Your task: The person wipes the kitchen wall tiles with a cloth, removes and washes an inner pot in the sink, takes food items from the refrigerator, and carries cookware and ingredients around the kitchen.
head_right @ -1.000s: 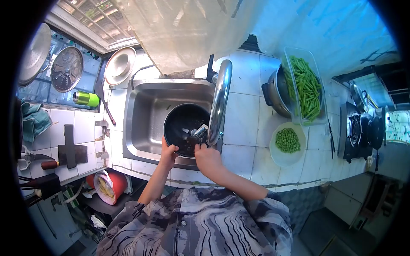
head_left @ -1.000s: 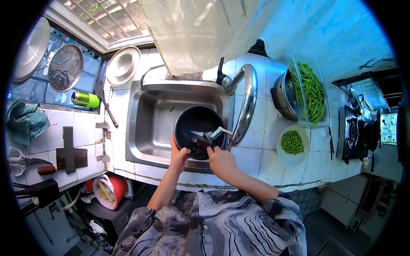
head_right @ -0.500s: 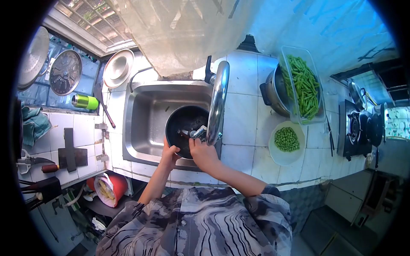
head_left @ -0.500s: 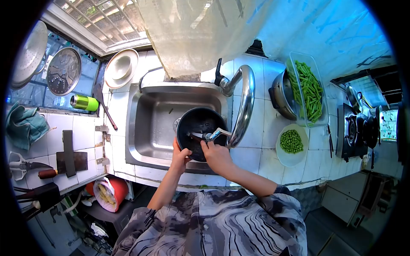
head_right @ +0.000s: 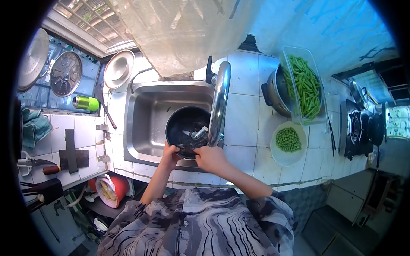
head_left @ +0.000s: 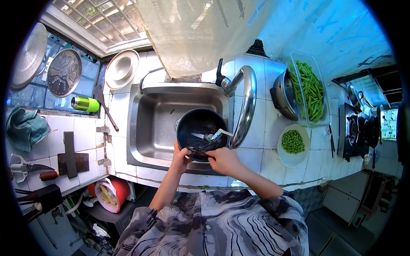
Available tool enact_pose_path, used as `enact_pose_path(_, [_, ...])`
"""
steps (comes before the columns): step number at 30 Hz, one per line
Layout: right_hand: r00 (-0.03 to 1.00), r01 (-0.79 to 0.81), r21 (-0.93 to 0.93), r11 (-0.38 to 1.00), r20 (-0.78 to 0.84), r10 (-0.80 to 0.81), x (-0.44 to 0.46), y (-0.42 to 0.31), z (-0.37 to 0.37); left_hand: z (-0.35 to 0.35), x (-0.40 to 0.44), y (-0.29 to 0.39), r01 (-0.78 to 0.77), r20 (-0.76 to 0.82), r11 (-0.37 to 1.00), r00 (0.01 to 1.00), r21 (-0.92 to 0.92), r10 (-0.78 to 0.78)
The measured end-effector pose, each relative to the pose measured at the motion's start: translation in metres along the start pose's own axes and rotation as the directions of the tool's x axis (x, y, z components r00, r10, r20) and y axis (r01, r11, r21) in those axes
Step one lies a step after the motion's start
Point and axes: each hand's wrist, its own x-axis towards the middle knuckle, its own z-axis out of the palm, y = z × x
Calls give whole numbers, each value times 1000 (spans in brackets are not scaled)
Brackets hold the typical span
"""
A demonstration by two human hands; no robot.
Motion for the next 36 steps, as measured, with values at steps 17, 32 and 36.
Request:
enact_pose_path(17, [893,-191,-131,973,-435,117,-2,14,20,16,-20,10,131,-15,990,991,-54,-132])
enact_pose_path(32, [830,-38,301,953,-521,198,18,24,32,18,-25,31,73,15,997,997,15,-73])
enact_pose_path(36, [753,121,194,973,-657,38,30,24,35,17,-22,31,115,17,993,993,-5,-115])
